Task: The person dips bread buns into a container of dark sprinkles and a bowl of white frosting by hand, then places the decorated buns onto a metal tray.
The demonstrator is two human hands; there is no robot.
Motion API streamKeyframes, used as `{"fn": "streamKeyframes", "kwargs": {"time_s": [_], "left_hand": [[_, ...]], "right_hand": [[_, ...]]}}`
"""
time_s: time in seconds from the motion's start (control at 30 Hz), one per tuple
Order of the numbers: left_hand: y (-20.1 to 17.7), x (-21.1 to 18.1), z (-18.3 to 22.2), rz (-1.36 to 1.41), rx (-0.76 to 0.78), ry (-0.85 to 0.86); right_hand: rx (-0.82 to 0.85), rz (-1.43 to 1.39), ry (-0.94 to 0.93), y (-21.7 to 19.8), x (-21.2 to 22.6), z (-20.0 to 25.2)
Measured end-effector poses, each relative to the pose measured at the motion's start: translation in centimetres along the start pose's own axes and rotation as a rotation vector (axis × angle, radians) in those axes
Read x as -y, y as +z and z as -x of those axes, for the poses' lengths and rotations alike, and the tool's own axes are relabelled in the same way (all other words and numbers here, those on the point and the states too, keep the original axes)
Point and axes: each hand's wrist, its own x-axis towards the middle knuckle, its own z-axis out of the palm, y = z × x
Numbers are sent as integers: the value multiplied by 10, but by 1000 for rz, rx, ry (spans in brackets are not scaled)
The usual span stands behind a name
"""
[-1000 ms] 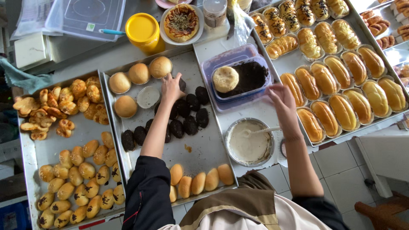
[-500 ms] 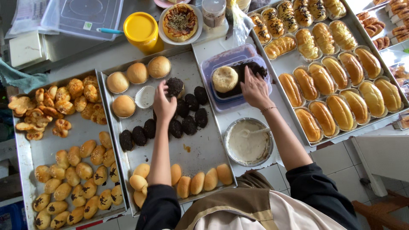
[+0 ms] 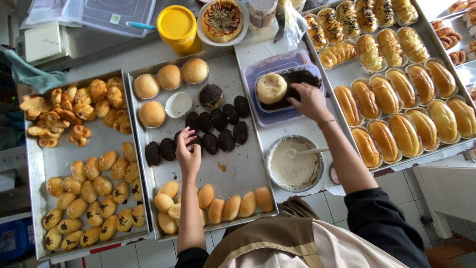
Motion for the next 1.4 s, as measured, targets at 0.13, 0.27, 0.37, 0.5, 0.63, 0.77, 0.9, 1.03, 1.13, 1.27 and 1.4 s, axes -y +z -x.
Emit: {"fn": "streamKeyframes", "kwargs": {"time_s": [0.13,0.27,0.37,0.5,0.63,0.77,0.9,1.03,1.13,1.27,1.4], "left_hand": [[-19,-2,11,35,-49,-21],[-35,0,21,88,-96,-36],[-44,4,32,73,-99,-77],[-47,13,23,83,-90,-54],[-24,19,-37,-290,14,342],[32,21,-138,-540,309,481],[67,32,-217,-758,611,474],[85,51,-237,-857,914,375],[88,66,-240,-875,958,378],[91,82,-247,-792,896,523],[92,78,-243,-806,895,509]], "right_hand": [[112,-240,153,-5,-7,-12],[109,-162,220,-12,-7,-18],[75,-111,199,-6,-10,-17],[111,-97,212,6,-20,-20],[99,-248,389,9,-23,-14],[-26,-304,289,9,-17,-8],[-37,-291,238,4,-10,-7],[-74,-255,224,-3,-1,-7],[-73,-270,256,-6,4,-9],[-80,-244,258,-7,8,-9],[-62,-245,294,-8,10,-9]]}}
